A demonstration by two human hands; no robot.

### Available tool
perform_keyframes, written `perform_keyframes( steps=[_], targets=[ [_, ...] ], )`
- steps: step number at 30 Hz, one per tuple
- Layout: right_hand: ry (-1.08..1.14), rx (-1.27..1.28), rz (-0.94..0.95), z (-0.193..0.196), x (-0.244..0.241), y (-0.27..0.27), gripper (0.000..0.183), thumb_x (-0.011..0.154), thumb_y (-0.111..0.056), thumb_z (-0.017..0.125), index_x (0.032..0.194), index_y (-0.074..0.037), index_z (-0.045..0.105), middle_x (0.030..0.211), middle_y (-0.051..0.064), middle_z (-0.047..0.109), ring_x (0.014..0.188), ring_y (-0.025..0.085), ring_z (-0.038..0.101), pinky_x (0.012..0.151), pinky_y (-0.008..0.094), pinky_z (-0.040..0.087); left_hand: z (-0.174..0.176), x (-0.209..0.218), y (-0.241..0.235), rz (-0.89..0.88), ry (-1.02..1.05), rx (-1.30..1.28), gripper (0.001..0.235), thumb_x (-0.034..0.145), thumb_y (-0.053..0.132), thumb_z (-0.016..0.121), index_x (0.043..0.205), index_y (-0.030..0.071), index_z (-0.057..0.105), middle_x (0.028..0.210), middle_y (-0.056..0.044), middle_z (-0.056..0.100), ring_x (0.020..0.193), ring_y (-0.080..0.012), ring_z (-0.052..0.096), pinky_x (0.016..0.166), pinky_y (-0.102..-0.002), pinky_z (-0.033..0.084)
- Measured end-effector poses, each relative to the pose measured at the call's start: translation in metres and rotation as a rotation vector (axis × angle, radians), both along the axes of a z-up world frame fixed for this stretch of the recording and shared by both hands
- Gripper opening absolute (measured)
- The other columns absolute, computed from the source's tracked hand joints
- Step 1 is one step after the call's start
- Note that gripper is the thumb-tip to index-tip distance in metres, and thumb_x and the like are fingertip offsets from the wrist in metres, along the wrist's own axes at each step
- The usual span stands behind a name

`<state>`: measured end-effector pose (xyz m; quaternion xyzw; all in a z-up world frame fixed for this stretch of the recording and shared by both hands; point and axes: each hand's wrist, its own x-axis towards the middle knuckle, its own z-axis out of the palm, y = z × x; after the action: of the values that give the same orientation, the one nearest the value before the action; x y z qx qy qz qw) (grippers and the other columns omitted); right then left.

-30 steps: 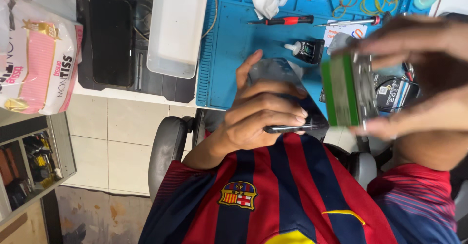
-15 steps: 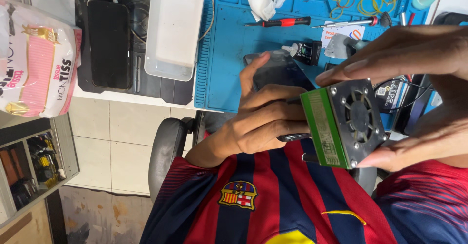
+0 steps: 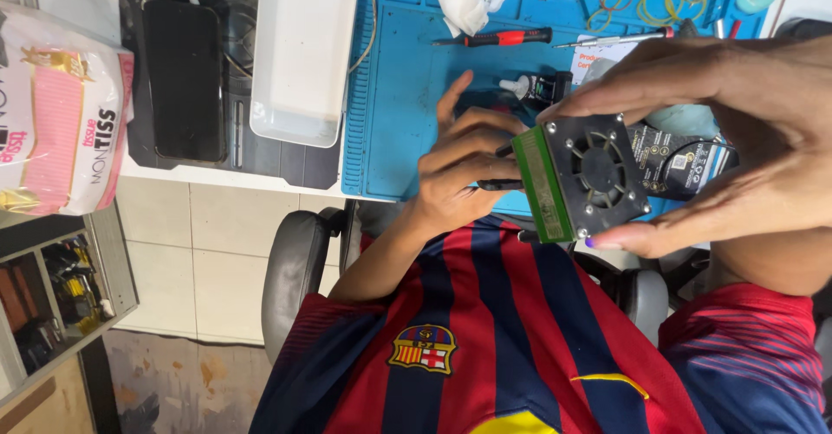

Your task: The person wipes the front and back surfaces of a black smartphone with a white tissue, then uses a small green fan to blow air along the phone's edges and ports. The person handles the phone and fan by hand throughout.

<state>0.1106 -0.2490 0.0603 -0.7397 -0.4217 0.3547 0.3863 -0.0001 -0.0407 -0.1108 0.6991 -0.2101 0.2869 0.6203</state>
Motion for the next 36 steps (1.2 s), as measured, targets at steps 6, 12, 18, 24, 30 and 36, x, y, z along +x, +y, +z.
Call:
perform_keyframes(
  steps=[6,12,18,24,30,36],
  targets=[
    [-0.018,-0.120,0.025,-0.004,0.006,0.012,0.097,0.051,-0.038,0.101,0.138,-0.010,0.067,0.122,0.006,0.073,0.112,0.020,0.067,0.096,0.034,0.054,-0.010,-0.008,0.000,-0.035,0.063,-0.032,0.017,0.073,0.006,0.090,0.085,0.011,0.079,0.084,0.002,0.066,0.099,-0.0221,0.072,0.129,-0.060,0.023],
    [-0.041,-0.049,0.011,-0.007,0.009,0.018,0.088,0.060,-0.043,0.097,0.137,-0.014,0.065,0.124,0.003,0.074,0.114,0.016,0.071,0.102,0.033,0.054,-0.017,-0.017,0.003,-0.095,0.173,-0.163,0.031,0.080,0.001,0.086,0.102,0.012,0.067,0.086,0.001,0.070,0.103,-0.0219,0.073,0.130,-0.063,0.021],
    [-0.048,-0.132,0.091,-0.025,0.017,0.004,0.097,0.049,-0.040,0.100,0.136,-0.012,0.066,0.126,0.004,0.074,0.116,0.019,0.067,0.102,0.038,0.051,-0.024,-0.018,0.000,-0.075,0.126,-0.184,0.043,0.081,0.007,0.090,0.101,0.017,0.053,0.092,0.000,0.076,0.104,-0.0225,0.073,0.130,-0.064,0.023],
    [-0.044,-0.047,0.078,-0.029,0.015,0.005,0.096,0.053,-0.039,0.097,0.138,-0.010,0.062,0.129,0.006,0.072,0.117,0.020,0.069,0.102,0.037,0.052,-0.030,-0.018,-0.003,-0.053,0.092,-0.214,0.038,0.079,0.008,0.090,0.097,0.015,0.058,0.088,0.001,0.076,0.102,-0.0216,0.074,0.128,-0.068,0.023],
    [0.032,0.051,0.069,-0.027,0.017,0.011,0.092,0.061,-0.037,0.094,0.141,-0.010,0.058,0.129,0.006,0.071,0.116,0.020,0.071,0.099,0.034,0.055,-0.028,-0.019,-0.002,-0.066,0.085,-0.222,0.034,0.077,0.005,0.089,0.093,0.013,0.061,0.085,-0.002,0.075,0.102,-0.0247,0.073,0.125,-0.071,0.023],
    [0.009,-0.060,0.152,-0.030,0.021,0.012,0.093,0.056,-0.039,0.100,0.138,-0.012,0.064,0.126,0.006,0.075,0.114,0.021,0.069,0.097,0.037,0.054,-0.023,-0.020,-0.002,-0.057,0.098,-0.189,0.030,0.074,0.003,0.090,0.091,0.012,0.066,0.081,0.000,0.073,0.099,-0.0242,0.074,0.125,-0.069,0.024]
  ],
)
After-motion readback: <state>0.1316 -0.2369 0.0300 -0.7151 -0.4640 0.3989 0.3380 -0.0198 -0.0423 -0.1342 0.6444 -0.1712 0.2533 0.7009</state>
